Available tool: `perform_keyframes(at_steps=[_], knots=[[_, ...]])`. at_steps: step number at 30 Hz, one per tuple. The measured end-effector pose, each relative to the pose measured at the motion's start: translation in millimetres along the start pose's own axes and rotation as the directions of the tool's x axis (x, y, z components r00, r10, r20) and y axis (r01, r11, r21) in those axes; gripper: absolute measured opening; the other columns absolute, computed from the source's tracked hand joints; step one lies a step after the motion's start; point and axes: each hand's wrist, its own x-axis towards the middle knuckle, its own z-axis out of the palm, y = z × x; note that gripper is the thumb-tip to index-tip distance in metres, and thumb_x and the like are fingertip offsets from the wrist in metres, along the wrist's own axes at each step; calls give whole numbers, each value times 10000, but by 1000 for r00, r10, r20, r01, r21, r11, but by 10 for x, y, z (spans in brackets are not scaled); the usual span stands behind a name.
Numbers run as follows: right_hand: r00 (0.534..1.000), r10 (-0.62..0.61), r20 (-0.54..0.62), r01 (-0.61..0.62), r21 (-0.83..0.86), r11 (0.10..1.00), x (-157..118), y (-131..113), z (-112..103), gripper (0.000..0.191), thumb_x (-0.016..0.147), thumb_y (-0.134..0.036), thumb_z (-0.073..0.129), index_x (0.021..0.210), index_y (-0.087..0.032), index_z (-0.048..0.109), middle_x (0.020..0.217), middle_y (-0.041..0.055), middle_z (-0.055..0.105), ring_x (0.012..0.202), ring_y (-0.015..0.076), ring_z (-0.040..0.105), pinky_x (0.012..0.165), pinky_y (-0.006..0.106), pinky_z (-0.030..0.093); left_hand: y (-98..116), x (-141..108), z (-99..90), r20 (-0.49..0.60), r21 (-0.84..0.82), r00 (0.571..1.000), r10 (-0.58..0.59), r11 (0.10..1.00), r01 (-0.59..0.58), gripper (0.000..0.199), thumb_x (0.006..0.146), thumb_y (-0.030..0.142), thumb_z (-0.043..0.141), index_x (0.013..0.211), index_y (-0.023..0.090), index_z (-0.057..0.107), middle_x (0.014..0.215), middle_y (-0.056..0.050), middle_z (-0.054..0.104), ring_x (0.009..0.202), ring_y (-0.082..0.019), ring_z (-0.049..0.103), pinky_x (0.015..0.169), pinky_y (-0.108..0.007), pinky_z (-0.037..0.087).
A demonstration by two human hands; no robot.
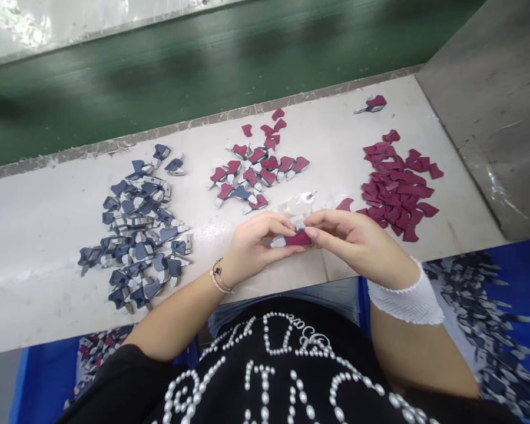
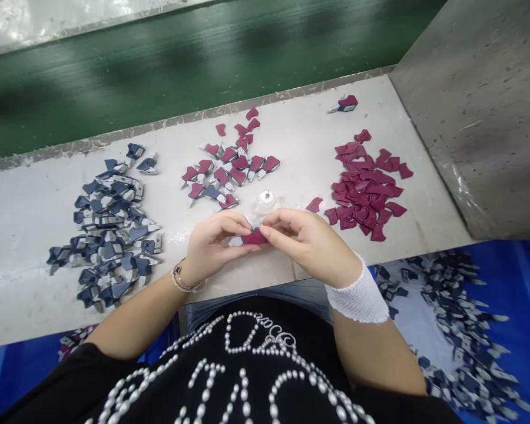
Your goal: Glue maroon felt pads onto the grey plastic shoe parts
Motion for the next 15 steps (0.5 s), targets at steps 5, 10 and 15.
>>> perform_keyframes(at_steps=[5,10,15], knots=[[996,-54,-65,45,-137,990,-4,-20,42,229,933,-432,596,911,-231,703,937,41,746,864,215,680,754,325,537,-6,0,-3,-12,13,1000,15,1000,-15,253,736,279,836,902,200,662,897,-30,733,837,-139,709,757,-283,613],[992,-83,-98,63,-193,979,0,-17,77,254,950,-425,578,1073,-233,691,980,46,763,866,226,712,763,334,551,-15,20,-42,-30,14,1000,-6,1000,6,251,735,254,836,909,194,665,900,-36,727,860,-141,710,795,-289,618],[994,-88,-70,72,-205,976,6,-25,64,294,954,-398,581,1169,-220,672,1009,45,761,914,223,713,786,333,558,-6,40,-66,-24,26,1000,11,1000,-10,252,732,247,840,895,185,658,892,-39,725,842,-141,713,788,-285,620]])
